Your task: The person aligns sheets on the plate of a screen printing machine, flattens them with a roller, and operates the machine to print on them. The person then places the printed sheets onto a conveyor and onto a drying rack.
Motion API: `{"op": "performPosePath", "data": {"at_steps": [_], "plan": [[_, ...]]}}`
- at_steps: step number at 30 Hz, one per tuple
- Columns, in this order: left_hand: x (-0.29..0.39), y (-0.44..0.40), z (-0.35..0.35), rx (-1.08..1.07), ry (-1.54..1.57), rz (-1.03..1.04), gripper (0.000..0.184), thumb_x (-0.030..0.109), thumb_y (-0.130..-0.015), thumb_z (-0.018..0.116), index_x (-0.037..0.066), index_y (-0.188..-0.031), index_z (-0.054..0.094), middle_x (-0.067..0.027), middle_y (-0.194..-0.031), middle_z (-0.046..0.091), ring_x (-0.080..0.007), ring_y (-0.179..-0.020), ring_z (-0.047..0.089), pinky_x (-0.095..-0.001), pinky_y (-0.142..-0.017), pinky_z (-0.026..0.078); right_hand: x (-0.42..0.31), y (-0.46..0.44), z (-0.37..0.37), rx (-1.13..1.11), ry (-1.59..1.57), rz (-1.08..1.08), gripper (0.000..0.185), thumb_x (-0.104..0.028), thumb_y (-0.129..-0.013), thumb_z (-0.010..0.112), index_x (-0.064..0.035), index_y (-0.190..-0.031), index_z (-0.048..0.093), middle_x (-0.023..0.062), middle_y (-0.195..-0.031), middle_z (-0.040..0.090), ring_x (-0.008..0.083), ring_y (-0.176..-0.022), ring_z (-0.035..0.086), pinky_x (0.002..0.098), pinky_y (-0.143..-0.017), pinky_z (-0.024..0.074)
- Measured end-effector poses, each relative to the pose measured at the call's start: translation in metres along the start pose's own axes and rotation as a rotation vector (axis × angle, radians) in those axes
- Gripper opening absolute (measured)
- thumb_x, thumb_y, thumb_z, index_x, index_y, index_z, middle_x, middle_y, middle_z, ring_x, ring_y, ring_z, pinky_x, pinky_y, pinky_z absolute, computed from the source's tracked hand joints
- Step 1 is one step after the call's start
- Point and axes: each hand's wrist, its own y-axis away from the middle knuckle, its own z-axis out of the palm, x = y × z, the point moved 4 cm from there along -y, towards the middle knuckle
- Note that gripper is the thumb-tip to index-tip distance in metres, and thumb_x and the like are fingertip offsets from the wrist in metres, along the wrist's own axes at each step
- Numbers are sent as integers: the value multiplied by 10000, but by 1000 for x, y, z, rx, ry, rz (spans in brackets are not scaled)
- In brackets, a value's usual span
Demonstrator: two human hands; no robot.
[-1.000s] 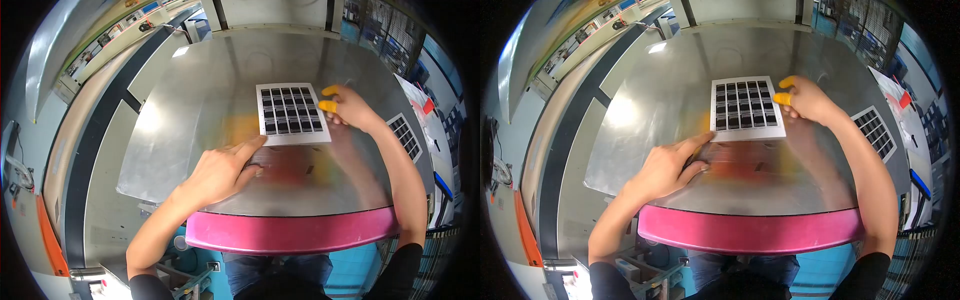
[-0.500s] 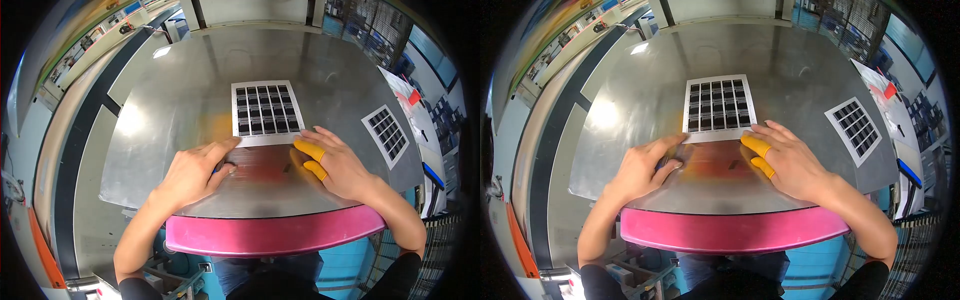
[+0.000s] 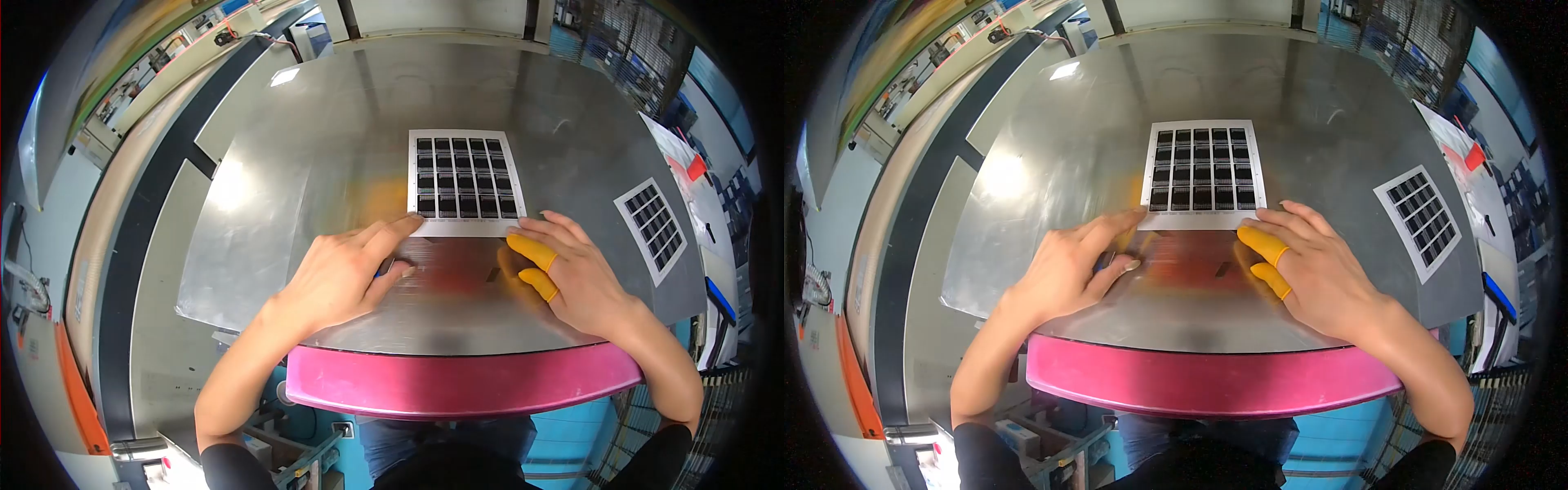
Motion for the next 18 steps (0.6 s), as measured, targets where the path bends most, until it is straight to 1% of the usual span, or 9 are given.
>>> {"op": "performPosePath", "data": {"at_steps": [3,6,12,18], "plan": [[-3,4,4,-40,12,-16,528,148,-838,676,102,-1338,513,-131,-1069,675,-334,-784,669,-404,-684,540,0,-1,0,18,-20,-1,381,-104,-842,624,0,-1207,594,123,-1262,609,281,-1274,487,451,-1153,283],[-2,5,3,-21,20,-18,520,155,-833,686,99,-1324,526,-124,-1044,684,-340,-776,666,-410,-694,542,-3,-2,-3,34,-17,4,379,-109,-845,628,-3,-1207,597,126,-1235,617,281,-1254,498,455,-1149,287],[3,1,3,-22,-23,5,501,165,-820,706,98,-1293,556,-107,-1044,683,-333,-796,670,-403,-700,546,-3,-3,-4,55,-22,4,379,-141,-848,651,-3,-1197,602,132,-1194,623,282,-1215,518,458,-1135,312],[2,1,5,-4,-51,4,483,166,-817,707,96,-1272,561,-95,-1041,683,-320,-823,673,-389,-700,548,-1,-3,0,78,-13,-12,387,-166,-850,666,-7,-1196,602,146,-1187,621,283,-1200,528,457,-1126,326]]}}
